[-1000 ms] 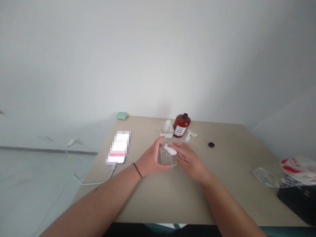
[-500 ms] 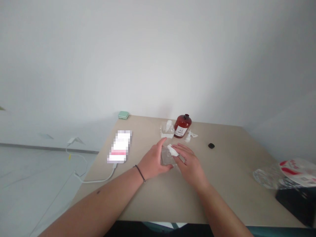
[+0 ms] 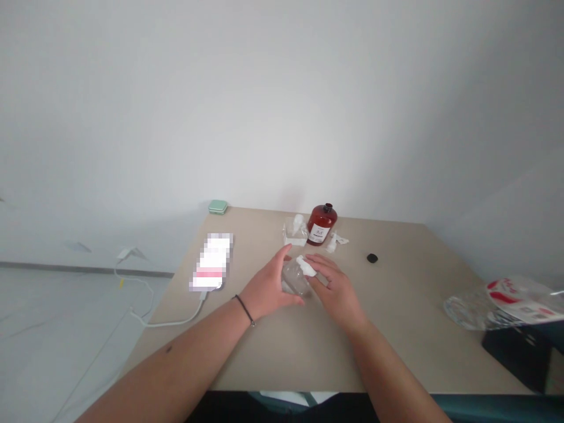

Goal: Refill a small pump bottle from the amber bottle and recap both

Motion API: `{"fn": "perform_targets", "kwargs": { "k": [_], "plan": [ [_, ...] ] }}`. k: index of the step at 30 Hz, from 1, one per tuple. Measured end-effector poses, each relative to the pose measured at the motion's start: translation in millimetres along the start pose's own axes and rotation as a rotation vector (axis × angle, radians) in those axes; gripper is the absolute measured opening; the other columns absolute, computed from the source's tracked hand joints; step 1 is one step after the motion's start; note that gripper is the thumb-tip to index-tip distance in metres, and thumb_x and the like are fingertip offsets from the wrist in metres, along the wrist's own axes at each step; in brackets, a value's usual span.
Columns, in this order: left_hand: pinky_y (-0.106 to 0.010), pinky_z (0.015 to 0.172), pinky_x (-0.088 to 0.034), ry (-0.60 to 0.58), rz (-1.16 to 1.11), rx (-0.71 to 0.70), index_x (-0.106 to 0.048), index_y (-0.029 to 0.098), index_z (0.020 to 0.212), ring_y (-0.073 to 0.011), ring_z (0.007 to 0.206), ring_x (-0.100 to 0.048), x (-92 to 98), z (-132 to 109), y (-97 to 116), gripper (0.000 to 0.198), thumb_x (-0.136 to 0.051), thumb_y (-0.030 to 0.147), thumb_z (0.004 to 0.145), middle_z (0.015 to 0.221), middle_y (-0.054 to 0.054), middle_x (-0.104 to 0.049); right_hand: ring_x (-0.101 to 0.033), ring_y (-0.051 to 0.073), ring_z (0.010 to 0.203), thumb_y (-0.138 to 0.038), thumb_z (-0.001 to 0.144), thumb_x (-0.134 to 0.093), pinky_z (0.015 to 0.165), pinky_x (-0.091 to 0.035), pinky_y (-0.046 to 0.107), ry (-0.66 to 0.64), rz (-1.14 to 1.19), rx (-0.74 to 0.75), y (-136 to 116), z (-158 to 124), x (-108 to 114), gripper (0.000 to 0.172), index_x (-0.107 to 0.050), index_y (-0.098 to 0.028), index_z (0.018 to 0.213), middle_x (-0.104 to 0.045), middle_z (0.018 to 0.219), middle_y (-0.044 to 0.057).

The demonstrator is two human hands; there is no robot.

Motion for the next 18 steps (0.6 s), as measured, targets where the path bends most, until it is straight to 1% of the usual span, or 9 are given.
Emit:
{"fn": "perform_targets", "kwargs": {
  "k": [2,3,5,7,9,10,13,15,18],
  "plan": [
    [-0.059,0.114,-0.035,0.039,-0.001,-0.029,-0.02,0.021,0.155,-0.0406,0.135,-0.046,-4.0,1.5,-2.7,0.128,-0.096,0.032,0.052,0.148,-0.021,-0.044,-0.06,0.029,0.126,-0.029,0.089,-0.062,0.112,-0.043,0.054,0.014,0.01,-0.005,0.0,-0.5,-1.8,0.029,-0.075,-0.025,0.115,-0.071,0.126,0.011],
    [-0.06,0.116,-0.032,0.036,-0.013,-0.051,-0.018,0.021,0.155,-0.0415,0.139,-0.041,-4.9,1.6,-4.6,0.129,-0.096,0.034,0.053,0.152,-0.022,-0.039,-0.06,0.029,0.125,-0.029,0.089,-0.062,0.111,-0.043,0.053,0.024,0.018,-0.005,0.0,-0.7,-2.6,0.029,-0.075,-0.025,0.114,-0.071,0.125,0.01],
    [-0.06,0.12,-0.026,-0.019,-0.044,-0.105,-0.013,0.022,0.156,-0.0416,0.146,-0.031,-3.9,0.9,-7.9,0.124,-0.092,0.034,0.061,0.159,-0.022,-0.027,-0.062,0.028,0.122,-0.029,0.089,-0.062,0.11,-0.045,0.052,0.037,0.036,0.0,0.1,-1.1,-3.7,0.028,-0.075,-0.026,0.113,-0.072,0.124,0.01],
    [-0.057,0.122,-0.024,-0.108,-0.077,-0.141,-0.007,0.023,0.157,-0.0386,0.15,-0.027,-0.6,-0.4,-9.6,0.114,-0.083,0.029,0.073,0.162,-0.021,-0.022,-0.063,0.028,0.121,-0.028,0.088,-0.063,0.109,-0.046,0.051,0.041,0.053,0.009,0.5,-1.4,-4.1,0.027,-0.075,-0.026,0.112,-0.072,0.123,0.009],
    [-0.054,0.12,-0.028,-0.157,-0.091,-0.137,-0.004,0.025,0.157,-0.0355,0.148,-0.033,1.9,-1.0,-9.0,0.106,-0.076,0.024,0.079,0.16,-0.019,-0.029,-0.063,0.027,0.121,-0.027,0.088,-0.063,0.108,-0.046,0.049,0.043,0.065,0.012,1.2,-1.6,-4.2,0.027,-0.075,-0.027,0.112,-0.072,0.123,0.009],
    [-0.053,0.119,-0.032,-0.154,-0.088,-0.122,-0.006,0.025,0.156,-0.0347,0.144,-0.038,2.2,-0.7,-8.1,0.105,-0.076,0.023,0.078,0.156,-0.019,-0.035,-0.063,0.027,0.12,-0.027,0.088,-0.063,0.108,-0.046,0.049,0.045,0.069,0.011,1.5,-1.6,-4.2,0.027,-0.075,-0.027,0.112,-0.072,0.123,0.009],
    [-0.052,0.111,-0.041,-0.077,-0.068,-0.066,-0.013,0.022,0.154,-0.0335,0.128,-0.053,-1.4,1.4,-4.6,0.109,-0.084,0.025,0.07,0.141,-0.017,-0.05,-0.063,0.027,0.119,-0.025,0.088,-0.062,0.108,-0.047,0.049,0.05,0.078,0.01,1.3,-1.3,-4.3,0.027,-0.075,-0.027,0.112,-0.072,0.122,0.008],
    [-0.052,0.108,-0.044,-0.032,-0.066,-0.04,-0.015,0.02,0.152,-0.0327,0.122,-0.057,-4.6,2.6,-3.4,0.111,-0.086,0.028,0.067,0.136,-0.016,-0.051,-0.063,0.027,0.119,-0.025,0.088,-0.062,0.107,-0.047,0.049,0.049,0.081,0.013,0.1,-1.0,-4.4,0.027,-0.075,-0.027,0.111,-0.073,0.121,0.008],
    [-0.053,0.113,-0.039,-0.046,-0.068,-0.083,-0.013,0.021,0.153,-0.0343,0.132,-0.049,-5.0,2.4,-4.4,0.109,-0.083,0.025,0.069,0.145,-0.018,-0.042,-0.063,0.027,0.118,-0.025,0.088,-0.061,0.107,-0.047,0.048,0.04,0.087,0.016,-2.2,-0.8,-4.2,0.027,-0.075,-0.026,0.112,-0.073,0.121,0.009]
  ]
}}
Point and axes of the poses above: each hand's wrist, its own z-axis towards the middle knuckle, its own x-axis out of the back of the hand, y = z × x, the point moved 1 cm from there along z, towards the middle knuckle
